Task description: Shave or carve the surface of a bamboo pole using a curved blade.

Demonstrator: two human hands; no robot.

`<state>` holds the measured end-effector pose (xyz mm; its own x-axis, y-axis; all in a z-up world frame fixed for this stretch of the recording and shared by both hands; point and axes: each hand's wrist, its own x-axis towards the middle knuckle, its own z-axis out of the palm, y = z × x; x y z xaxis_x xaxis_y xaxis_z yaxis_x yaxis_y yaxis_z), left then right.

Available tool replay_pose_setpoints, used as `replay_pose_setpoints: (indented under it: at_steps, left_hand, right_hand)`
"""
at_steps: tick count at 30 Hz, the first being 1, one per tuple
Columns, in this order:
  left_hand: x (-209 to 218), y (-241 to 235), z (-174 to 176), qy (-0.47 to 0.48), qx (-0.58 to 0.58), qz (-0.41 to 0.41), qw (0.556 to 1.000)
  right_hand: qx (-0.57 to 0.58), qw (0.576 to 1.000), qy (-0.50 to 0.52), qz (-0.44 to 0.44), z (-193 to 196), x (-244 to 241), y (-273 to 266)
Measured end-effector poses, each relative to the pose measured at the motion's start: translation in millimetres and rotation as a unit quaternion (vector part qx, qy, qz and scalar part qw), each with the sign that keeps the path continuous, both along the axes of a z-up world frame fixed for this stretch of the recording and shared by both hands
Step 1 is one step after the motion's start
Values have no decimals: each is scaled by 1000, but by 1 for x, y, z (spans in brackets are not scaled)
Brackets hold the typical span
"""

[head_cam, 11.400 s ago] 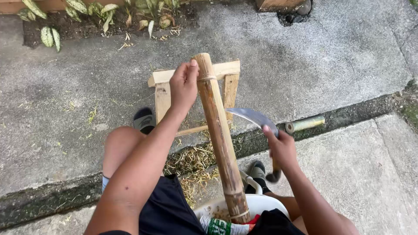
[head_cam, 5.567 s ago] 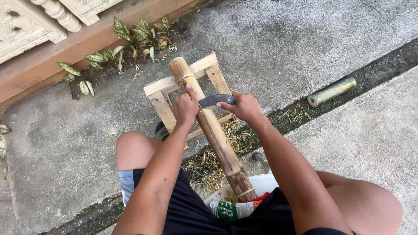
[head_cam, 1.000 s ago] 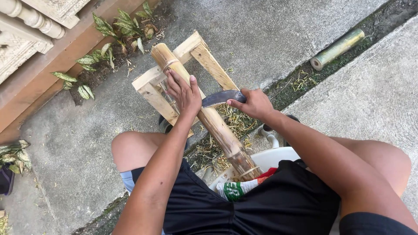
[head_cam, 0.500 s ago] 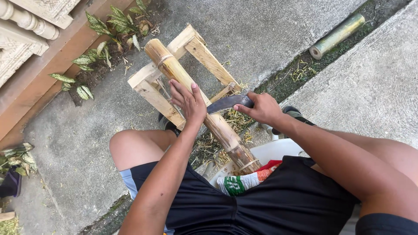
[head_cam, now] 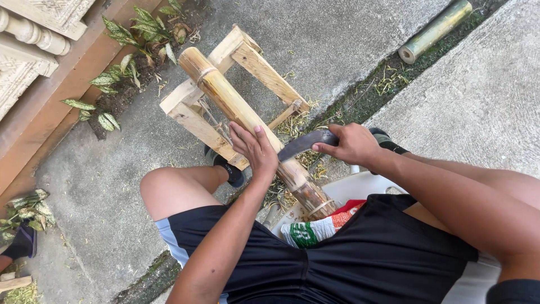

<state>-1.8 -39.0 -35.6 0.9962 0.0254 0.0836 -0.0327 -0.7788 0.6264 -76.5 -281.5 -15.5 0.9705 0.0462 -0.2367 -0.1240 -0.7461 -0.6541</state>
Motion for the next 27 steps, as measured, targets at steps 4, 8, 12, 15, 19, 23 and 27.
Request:
replay_pose_setpoints:
  at_steps: [4,8,12,15,19,23,27]
  left_hand:
    - [-48,-11,-4,-3,-39,6,999]
    - [-72,-15,5,-75,-39,-29,996]
    - [-74,-17,8,-85,-48,-50,994]
    - [-78,-19,11,-71,-45,-51,995]
    - [-102,-21,12,-1,-88,-56,995]
    - [-104,-14,7,-10,-88,-55,995]
    - [-54,-1,17,-37,-100,-33,994]
  right_hand:
    - [-15,999,13,25,0,-33,-13]
    - [-33,999,22,13,1,-53,-14]
    - [-43,997,60,6,7,-50,-15]
    - [-53,997,55,9,7,-53,-14]
    - [-71,995,61,32,9,-58,-18]
    - [-70,995,34,54,13,-54,-16]
    - [-60,998,-5,30,-1,-33,-3]
